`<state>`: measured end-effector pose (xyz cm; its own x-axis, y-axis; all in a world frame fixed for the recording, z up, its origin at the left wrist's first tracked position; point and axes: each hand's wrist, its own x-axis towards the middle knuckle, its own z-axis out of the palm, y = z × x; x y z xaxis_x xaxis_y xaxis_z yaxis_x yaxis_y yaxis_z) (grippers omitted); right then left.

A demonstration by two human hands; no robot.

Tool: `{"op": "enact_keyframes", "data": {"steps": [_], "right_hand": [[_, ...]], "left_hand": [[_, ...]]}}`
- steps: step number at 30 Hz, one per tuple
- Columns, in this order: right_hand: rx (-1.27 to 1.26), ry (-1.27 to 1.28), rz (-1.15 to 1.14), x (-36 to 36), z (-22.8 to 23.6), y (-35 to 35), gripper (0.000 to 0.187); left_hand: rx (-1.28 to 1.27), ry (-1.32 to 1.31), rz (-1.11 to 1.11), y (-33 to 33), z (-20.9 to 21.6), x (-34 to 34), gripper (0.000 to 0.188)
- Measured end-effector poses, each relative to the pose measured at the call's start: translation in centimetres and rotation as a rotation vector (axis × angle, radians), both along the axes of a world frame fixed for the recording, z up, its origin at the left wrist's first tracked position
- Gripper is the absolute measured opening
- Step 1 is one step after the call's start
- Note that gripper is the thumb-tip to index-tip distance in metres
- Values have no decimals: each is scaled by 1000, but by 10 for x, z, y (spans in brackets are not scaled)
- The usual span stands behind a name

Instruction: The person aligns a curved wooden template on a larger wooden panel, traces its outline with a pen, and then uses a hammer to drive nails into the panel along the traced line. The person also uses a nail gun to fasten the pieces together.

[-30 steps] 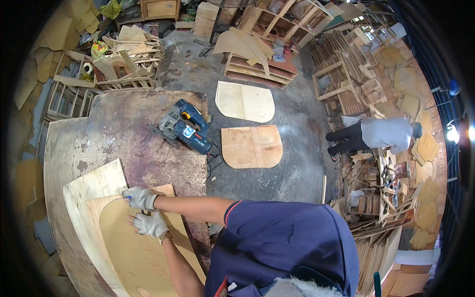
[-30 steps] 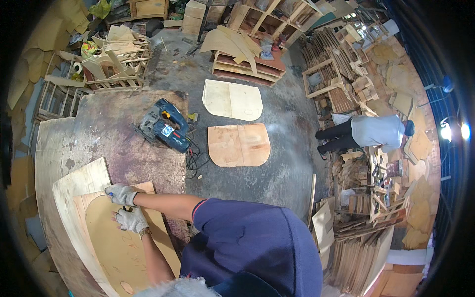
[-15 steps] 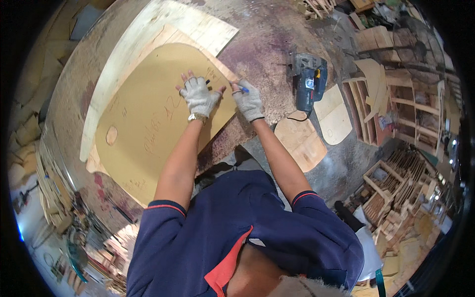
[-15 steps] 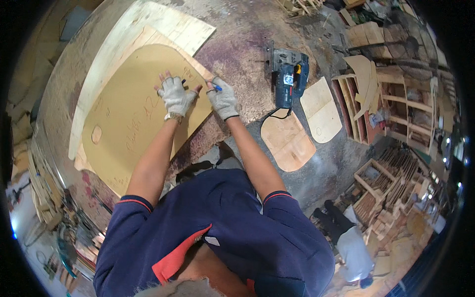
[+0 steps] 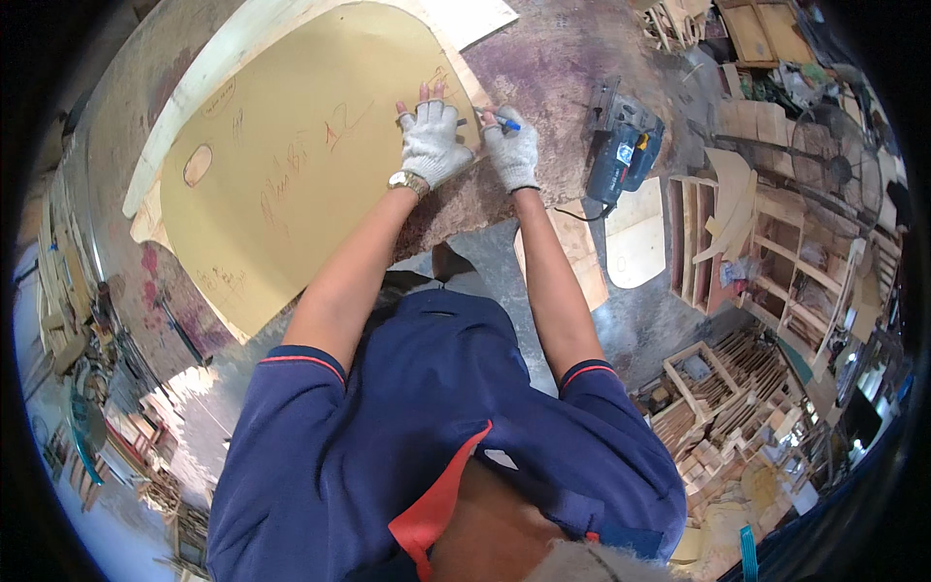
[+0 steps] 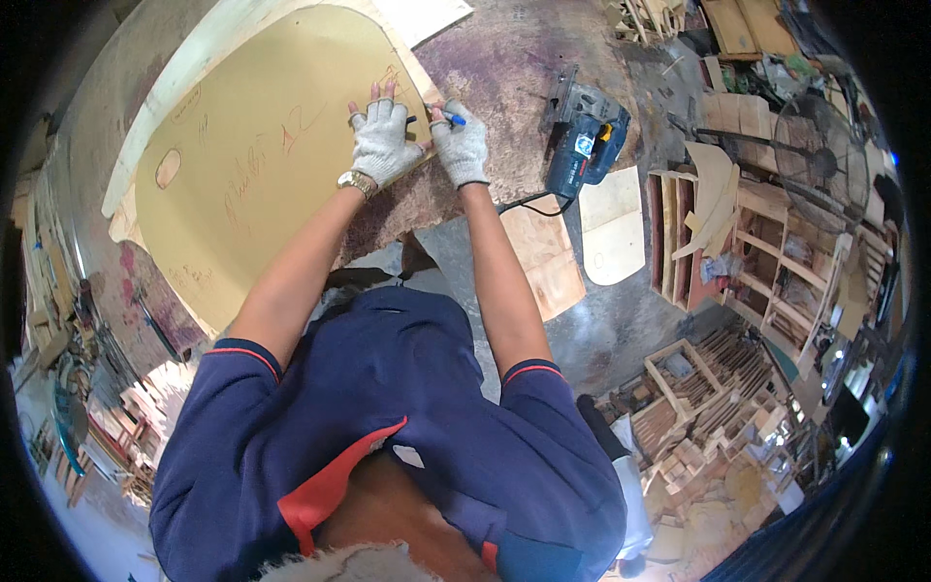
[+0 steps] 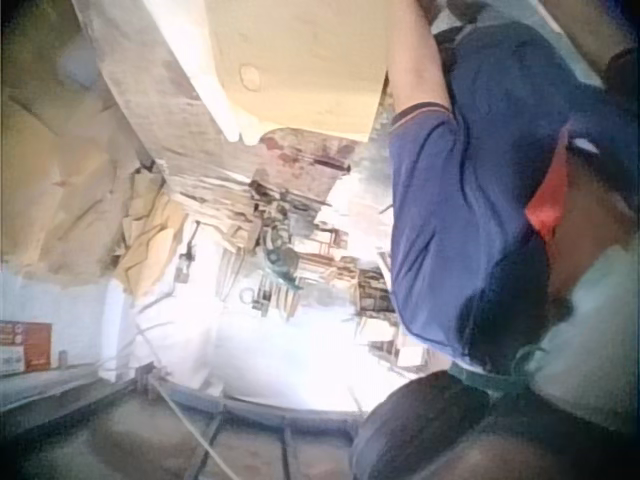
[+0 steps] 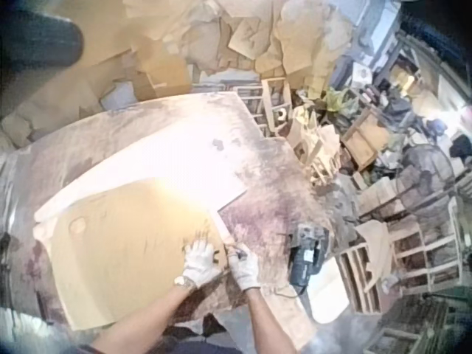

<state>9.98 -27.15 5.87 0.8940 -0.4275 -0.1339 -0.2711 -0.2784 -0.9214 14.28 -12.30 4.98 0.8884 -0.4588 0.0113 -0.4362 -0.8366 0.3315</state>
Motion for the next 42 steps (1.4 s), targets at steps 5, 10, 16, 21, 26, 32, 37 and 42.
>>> {"op": "enact_keyframes", "data": {"steps": [5, 10, 16, 21, 26, 32, 37, 42], "right_hand": [[-130, 10, 104, 6, 8, -14, 17], [-240, -1, 177, -14, 12, -22, 18], [-312, 42, 162, -49, 19, -26, 16], [-264, 91, 157, -57, 23, -25, 16], [-340, 66, 205, -62, 29, -26, 18], [-393, 180, 161, -65, 34, -26, 23], [-499, 157, 41, -61, 36, -28, 30], [-488, 86, 142, -35, 17, -23, 30]], "left_hand": [[66, 130, 15, -4, 17, 3, 94], [155, 200, 17, -8, 25, 4, 94], [190, 282, 48, -12, 36, 7, 91], [216, 276, 45, -13, 43, 7, 104], [221, 281, 33, -13, 41, 8, 106], [240, 247, 40, -14, 33, 7, 101], [10, 221, 2, 4, 41, 7, 72], [-388, 354, 134, 78, 54, -37, 39]]}}
